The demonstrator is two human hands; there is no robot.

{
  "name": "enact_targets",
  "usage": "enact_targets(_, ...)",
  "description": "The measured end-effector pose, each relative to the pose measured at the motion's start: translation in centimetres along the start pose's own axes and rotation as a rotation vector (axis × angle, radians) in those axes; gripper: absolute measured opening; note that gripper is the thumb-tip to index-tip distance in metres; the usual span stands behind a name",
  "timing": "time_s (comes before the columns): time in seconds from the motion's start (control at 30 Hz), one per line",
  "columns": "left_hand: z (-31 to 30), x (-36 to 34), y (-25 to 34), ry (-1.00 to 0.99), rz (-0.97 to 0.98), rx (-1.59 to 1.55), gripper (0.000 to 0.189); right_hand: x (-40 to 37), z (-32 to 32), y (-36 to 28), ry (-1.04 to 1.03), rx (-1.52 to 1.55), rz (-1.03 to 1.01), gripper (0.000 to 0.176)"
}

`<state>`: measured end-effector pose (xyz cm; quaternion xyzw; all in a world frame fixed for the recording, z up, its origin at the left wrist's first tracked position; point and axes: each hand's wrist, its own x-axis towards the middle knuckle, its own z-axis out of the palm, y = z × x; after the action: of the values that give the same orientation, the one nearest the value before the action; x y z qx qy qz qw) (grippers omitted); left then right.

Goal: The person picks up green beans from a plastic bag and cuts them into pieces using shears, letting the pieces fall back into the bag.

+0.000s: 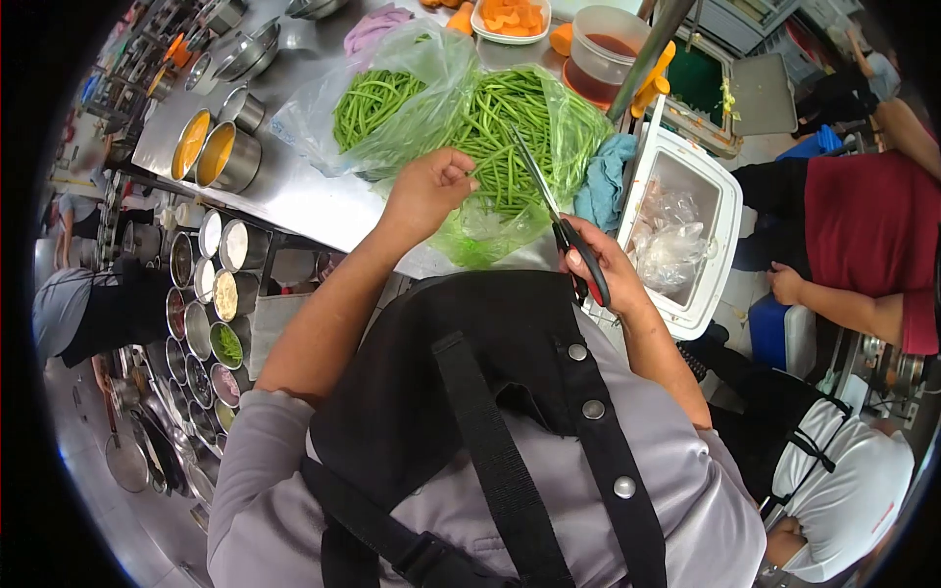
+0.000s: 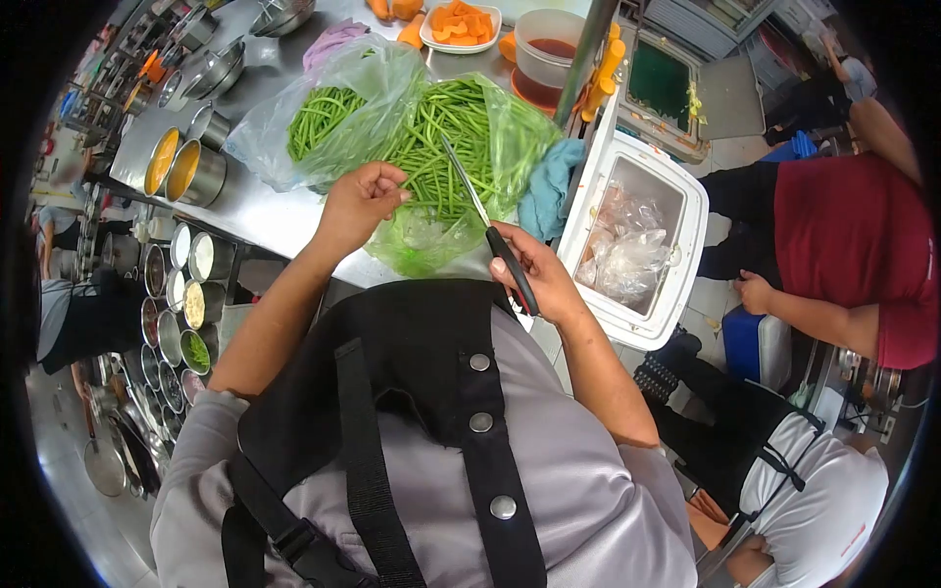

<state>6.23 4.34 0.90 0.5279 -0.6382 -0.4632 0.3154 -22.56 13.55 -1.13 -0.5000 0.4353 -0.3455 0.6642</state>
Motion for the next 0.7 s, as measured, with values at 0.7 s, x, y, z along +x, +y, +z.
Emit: enact_targets(0.7,-0.7,-0.7,-1.0,0.096,0.029,0.037,0.025,0.7,0.9,-0.2,-0.067,0.084,-0.121,0.067)
